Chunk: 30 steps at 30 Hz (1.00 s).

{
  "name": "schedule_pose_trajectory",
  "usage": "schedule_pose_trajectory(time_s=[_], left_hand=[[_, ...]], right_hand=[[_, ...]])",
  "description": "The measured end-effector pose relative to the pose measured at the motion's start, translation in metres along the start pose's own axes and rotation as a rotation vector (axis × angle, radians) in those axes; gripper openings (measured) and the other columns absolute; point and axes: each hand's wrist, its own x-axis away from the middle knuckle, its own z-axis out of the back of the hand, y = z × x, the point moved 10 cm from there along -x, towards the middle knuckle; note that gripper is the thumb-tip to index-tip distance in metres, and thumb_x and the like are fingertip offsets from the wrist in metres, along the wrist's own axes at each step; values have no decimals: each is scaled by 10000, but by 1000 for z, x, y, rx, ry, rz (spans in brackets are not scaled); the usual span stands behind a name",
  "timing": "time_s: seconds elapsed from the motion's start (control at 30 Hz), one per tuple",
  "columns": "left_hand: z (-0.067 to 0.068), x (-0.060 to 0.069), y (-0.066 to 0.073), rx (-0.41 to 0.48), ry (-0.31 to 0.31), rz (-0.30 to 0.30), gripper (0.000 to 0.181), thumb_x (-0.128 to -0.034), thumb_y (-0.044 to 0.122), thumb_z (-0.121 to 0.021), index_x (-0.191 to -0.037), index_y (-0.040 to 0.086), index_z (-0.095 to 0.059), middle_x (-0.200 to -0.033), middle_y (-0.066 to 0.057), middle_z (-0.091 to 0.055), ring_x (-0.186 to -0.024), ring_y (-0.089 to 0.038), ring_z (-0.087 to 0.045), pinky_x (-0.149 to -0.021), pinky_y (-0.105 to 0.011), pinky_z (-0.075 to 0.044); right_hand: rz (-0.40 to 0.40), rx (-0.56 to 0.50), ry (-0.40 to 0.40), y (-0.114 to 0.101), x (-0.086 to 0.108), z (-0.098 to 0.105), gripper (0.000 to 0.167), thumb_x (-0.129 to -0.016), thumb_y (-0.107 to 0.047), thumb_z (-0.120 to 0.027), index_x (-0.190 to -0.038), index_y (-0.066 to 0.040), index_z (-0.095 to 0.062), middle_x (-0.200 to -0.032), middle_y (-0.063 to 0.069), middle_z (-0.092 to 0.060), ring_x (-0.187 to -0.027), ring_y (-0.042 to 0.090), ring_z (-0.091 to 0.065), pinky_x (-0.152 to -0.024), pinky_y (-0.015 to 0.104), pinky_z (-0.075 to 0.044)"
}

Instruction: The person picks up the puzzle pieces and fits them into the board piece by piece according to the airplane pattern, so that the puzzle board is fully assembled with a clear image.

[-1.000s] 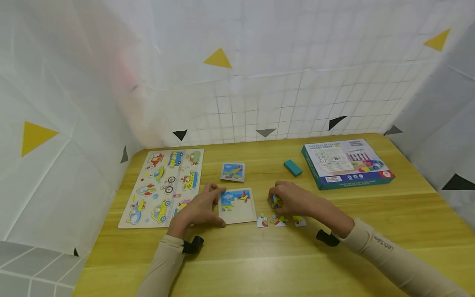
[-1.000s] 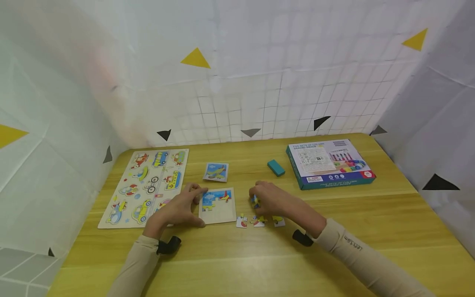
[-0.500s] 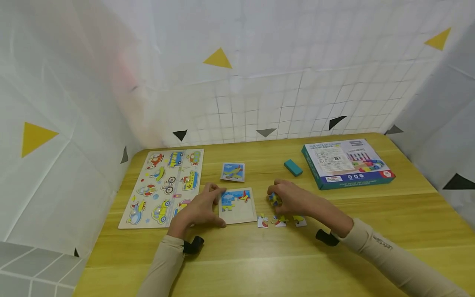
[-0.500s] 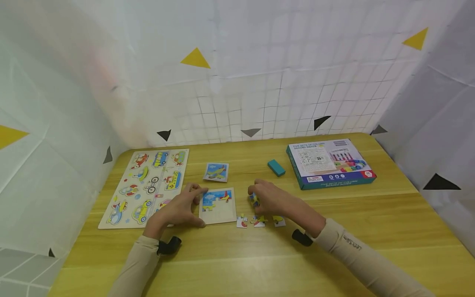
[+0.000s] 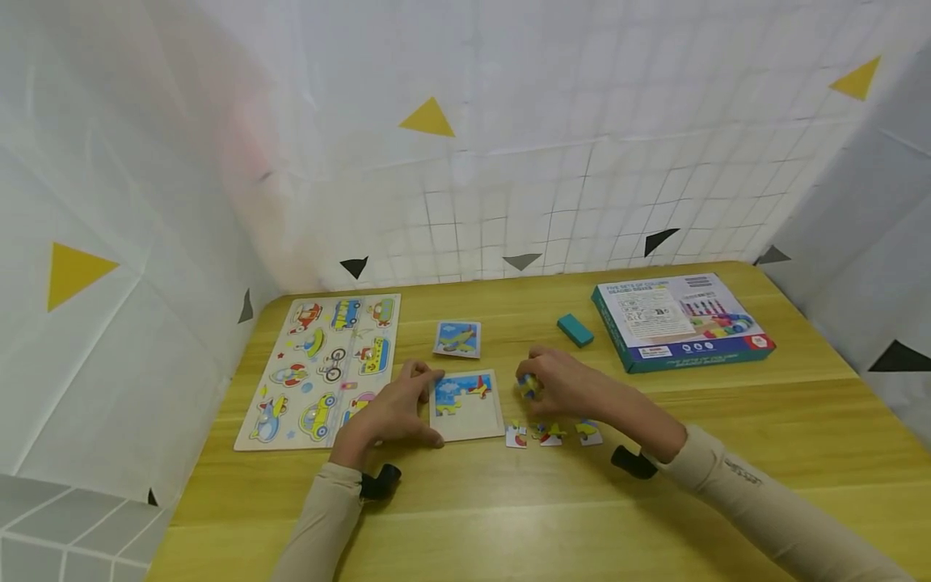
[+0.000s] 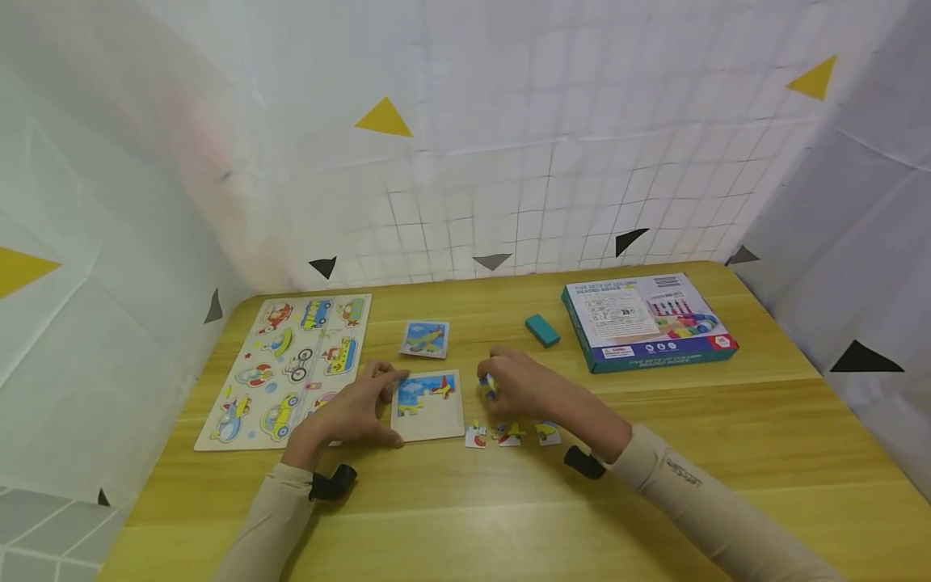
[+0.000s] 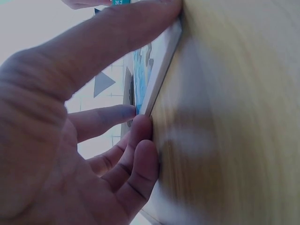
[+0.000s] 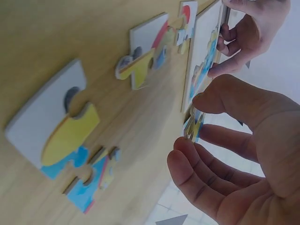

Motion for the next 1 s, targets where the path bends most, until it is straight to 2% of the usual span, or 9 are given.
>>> schedule_pose_trajectory(time_s=[0.2, 0.37, 0.8, 1.0], left_hand=[[0, 1, 0, 2, 0, -3, 1038, -653, 297, -956, -1525, 121, -421, -1352, -42, -334, -984, -206, -477, -820, -361, -432], [0, 1, 0, -2, 3, -10, 1031, -656, 304, -953, -1521, 119, -424, -1343, -41, -333, -986, -205, -474, -819, -359, -428], [-2, -2, -3, -13, -8, 3, 1035, -663, 318, -947, -1532, 141, -412, -1386, -44, -317, -1000, -207, -485, -840, -356, -436], [-1, -1, -2, -13, -2, 3, 1026, -664, 319, -947, -1526, 134, -421, -1390, -54, -326, -999, -207, -481, -841, -365, -433]], right_hand=[[49, -3, 17, -9, -5, 1, 330, -751, -99, -820, -1056, -16, -725, -888, 47, -565, -713, 111, -521, -628, 246, -459], [49, -16, 8, -14, -9, -1, 329, -762, -111, -813, -1067, -24, -723, -919, 51, -574, -750, 149, -550, -652, 258, -473], [50, -3, -30, -28, -22, -7, 330, -785, -156, -823, -1077, -34, -732, -916, 48, -560, -754, 124, -485, -648, 270, -457], [62, -24, -34, -33, -29, -11, 304, -763, -99, -792, -1055, -37, -734, -917, 43, -568, -758, 124, -509, -655, 270, -468]])
